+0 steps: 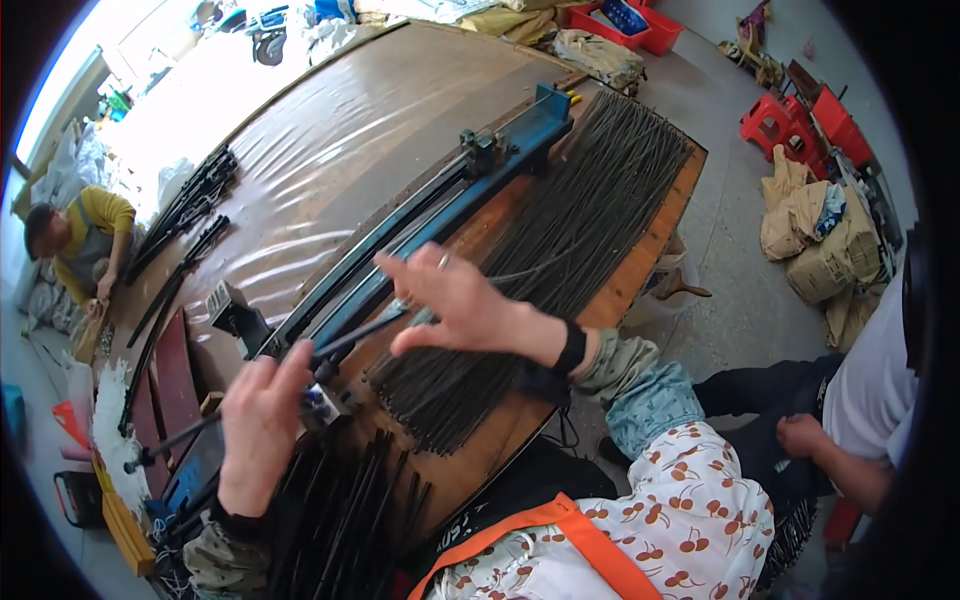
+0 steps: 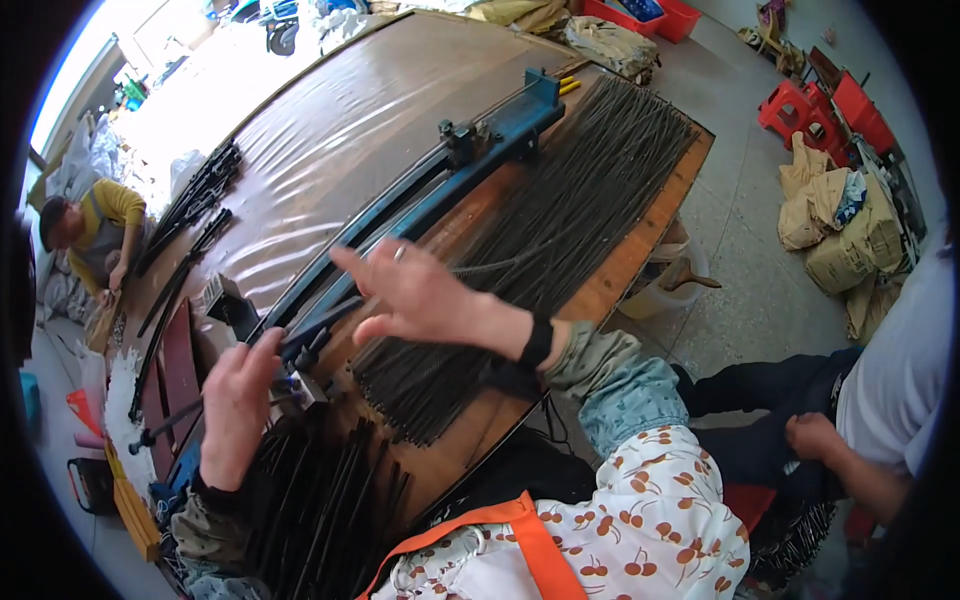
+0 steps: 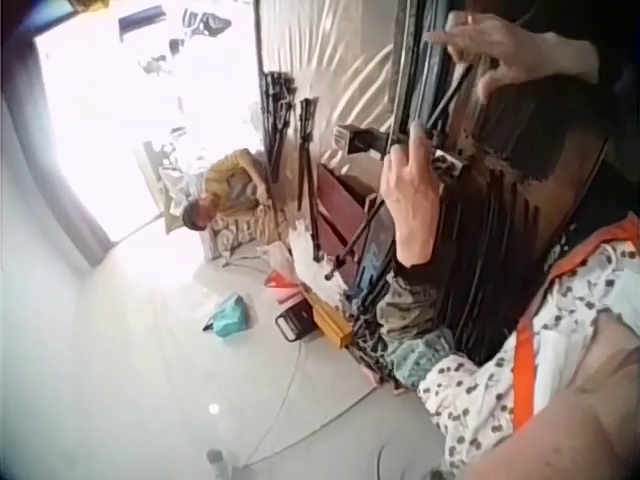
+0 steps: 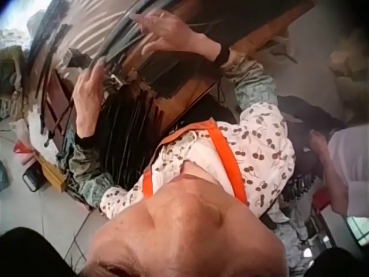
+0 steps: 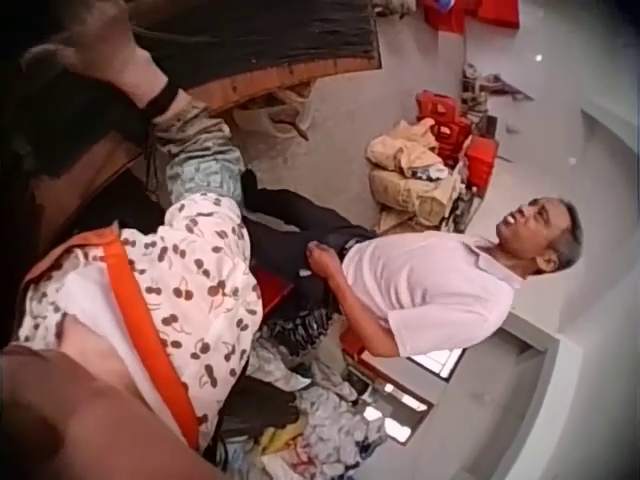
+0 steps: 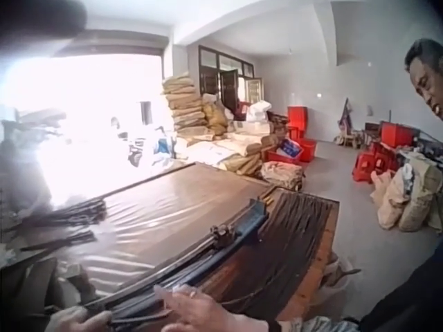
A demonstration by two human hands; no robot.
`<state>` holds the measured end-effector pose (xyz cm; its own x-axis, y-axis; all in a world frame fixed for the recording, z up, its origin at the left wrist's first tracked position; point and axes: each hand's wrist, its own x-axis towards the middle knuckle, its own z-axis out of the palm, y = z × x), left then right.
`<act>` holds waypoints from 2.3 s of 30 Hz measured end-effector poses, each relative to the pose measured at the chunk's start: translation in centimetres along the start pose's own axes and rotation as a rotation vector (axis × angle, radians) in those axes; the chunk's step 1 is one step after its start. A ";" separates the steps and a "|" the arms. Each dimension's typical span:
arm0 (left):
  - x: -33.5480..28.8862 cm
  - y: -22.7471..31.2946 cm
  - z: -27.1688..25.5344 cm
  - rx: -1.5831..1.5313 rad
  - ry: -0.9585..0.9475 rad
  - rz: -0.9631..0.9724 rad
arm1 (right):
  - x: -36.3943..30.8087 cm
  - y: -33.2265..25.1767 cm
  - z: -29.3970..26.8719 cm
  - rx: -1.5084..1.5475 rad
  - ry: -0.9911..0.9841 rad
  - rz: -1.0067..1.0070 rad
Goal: The person picks up a metal rod and a spring, slides the spring onto the rod, and places the assembly into a machine. They press a lever to secure the components and then set the completed assembly onto a pile of others.
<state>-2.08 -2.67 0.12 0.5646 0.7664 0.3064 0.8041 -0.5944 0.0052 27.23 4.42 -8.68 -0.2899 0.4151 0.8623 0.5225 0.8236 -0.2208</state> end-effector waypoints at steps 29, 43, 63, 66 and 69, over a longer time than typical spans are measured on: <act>-9.9 -3.3 -4.6 0.100 -0.073 -0.248 | 0.9 -4.9 3.7 0.268 0.100 0.073; -7.8 -0.5 -4.0 -0.056 -0.157 -0.185 | -1.6 -6.9 3.0 0.642 -0.216 0.305; -14.5 -10.2 -11.6 0.152 0.342 -0.510 | 4.0 -1.3 9.5 0.551 -0.463 0.539; -16.4 -9.2 -12.3 0.122 0.320 -0.570 | 9.2 -5.9 14.9 0.755 -0.458 0.239; -19.3 -9.5 -12.2 0.131 0.347 -0.573 | 10.6 -6.5 18.9 0.672 -0.535 0.004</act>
<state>-22.90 -14.76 5.82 -0.0316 0.8158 0.5774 0.9865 -0.0674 0.1492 5.59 10.76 -6.76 -0.7162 0.4063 0.5674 -0.0121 0.8057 -0.5922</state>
